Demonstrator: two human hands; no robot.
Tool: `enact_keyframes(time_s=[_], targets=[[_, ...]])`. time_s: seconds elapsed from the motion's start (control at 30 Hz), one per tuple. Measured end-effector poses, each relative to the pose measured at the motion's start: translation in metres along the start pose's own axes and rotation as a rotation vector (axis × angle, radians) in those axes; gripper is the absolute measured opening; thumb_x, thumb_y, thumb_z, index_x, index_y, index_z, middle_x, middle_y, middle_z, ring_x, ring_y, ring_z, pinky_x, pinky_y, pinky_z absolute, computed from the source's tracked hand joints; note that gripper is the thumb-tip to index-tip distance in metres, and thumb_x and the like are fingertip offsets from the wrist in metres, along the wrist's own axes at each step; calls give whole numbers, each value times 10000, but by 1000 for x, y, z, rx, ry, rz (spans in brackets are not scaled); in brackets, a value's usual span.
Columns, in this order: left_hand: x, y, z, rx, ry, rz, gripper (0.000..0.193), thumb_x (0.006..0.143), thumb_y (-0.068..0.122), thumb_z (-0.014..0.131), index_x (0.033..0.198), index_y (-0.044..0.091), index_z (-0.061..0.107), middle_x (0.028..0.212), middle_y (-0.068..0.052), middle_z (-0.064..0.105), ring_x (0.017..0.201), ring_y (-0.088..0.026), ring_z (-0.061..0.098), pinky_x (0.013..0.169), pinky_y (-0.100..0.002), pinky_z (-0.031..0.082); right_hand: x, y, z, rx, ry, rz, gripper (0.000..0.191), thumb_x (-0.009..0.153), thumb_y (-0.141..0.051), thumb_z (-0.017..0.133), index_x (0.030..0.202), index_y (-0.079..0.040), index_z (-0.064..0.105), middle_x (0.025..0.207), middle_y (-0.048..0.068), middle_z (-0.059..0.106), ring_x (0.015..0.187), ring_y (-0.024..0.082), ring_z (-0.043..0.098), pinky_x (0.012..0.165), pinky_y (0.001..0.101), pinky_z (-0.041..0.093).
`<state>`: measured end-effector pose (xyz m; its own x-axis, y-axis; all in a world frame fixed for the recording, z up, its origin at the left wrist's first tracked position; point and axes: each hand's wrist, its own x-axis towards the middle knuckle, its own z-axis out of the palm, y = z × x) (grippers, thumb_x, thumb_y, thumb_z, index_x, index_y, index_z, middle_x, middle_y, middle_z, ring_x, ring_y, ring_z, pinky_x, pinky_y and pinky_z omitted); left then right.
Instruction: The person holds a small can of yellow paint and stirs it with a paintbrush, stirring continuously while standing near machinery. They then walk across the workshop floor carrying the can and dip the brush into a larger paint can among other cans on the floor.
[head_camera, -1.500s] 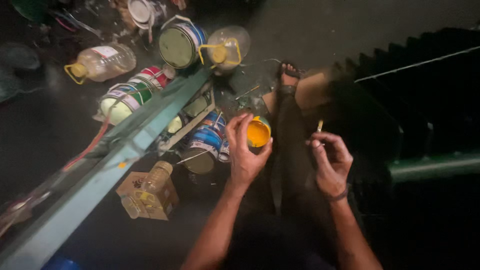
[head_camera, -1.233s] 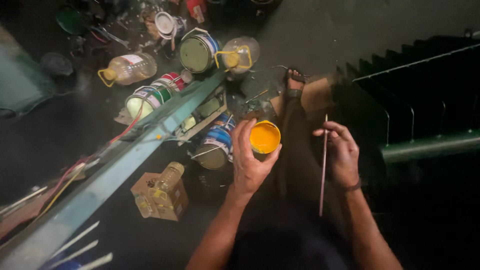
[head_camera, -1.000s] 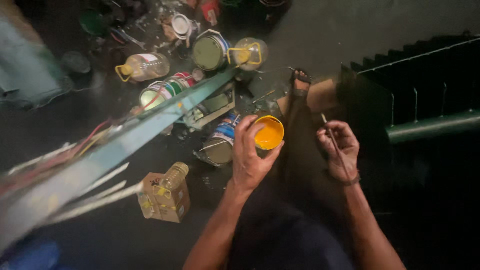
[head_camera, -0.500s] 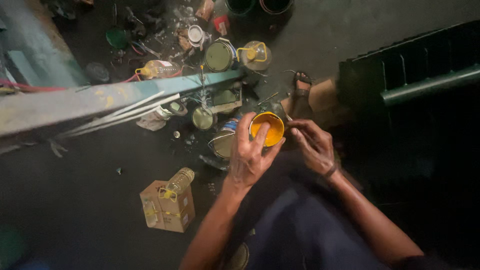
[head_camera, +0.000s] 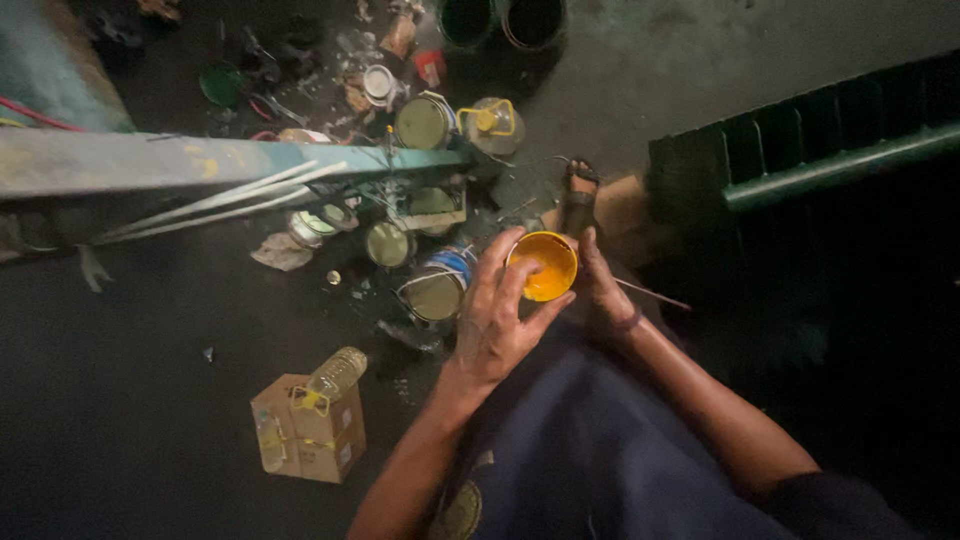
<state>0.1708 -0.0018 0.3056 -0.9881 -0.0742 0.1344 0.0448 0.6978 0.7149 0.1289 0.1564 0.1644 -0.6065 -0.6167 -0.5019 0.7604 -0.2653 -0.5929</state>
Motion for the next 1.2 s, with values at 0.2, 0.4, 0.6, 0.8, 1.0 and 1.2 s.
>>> enact_keyframes(time_s=[0.2,0.4,0.6,0.8,1.0,1.2], targets=[[1,18,-5,-35,-22,42,621,827,231,898,1301,16,561,1502,-213,476,1369,-413,553,1129,-466,517,-13,8,12,603,-76,218,794,991,-702,403,1443,-58,515,1412,117,602,1299,258,585,1141,423,440],[7,29,-10,90,43,94,288,923,111,788,1176,12,693,1459,-198,540,1401,-406,535,1157,-498,480,-24,-7,14,541,-110,172,788,1018,-693,416,1454,-46,531,1397,131,608,1274,255,593,1117,427,436],[3,25,-20,151,46,126,173,827,18,754,989,1,694,1386,-164,582,1336,-389,562,1059,-510,493,-25,-2,25,352,-97,119,689,1049,-618,414,1455,-71,516,1389,111,598,1270,244,580,1112,431,441],[-13,23,-20,209,53,132,144,822,18,712,950,-40,681,1369,-171,599,1331,-360,572,1088,-514,488,-30,10,29,339,-62,183,682,1050,-599,394,1445,-56,516,1383,104,605,1284,228,558,1119,410,423],[-23,15,-15,182,52,129,145,821,23,702,949,-44,685,1342,-176,616,1308,-361,577,1062,-515,488,-30,33,21,425,-43,245,681,1015,-615,408,1379,-60,558,1298,113,648,1203,223,602,1058,395,462],[12,-3,8,137,12,72,230,801,25,717,1022,-41,701,1312,-154,625,1264,-351,594,1056,-506,501,6,38,-4,677,-162,199,556,1132,-541,473,1334,-41,613,1201,116,665,1112,220,631,1011,387,493]])
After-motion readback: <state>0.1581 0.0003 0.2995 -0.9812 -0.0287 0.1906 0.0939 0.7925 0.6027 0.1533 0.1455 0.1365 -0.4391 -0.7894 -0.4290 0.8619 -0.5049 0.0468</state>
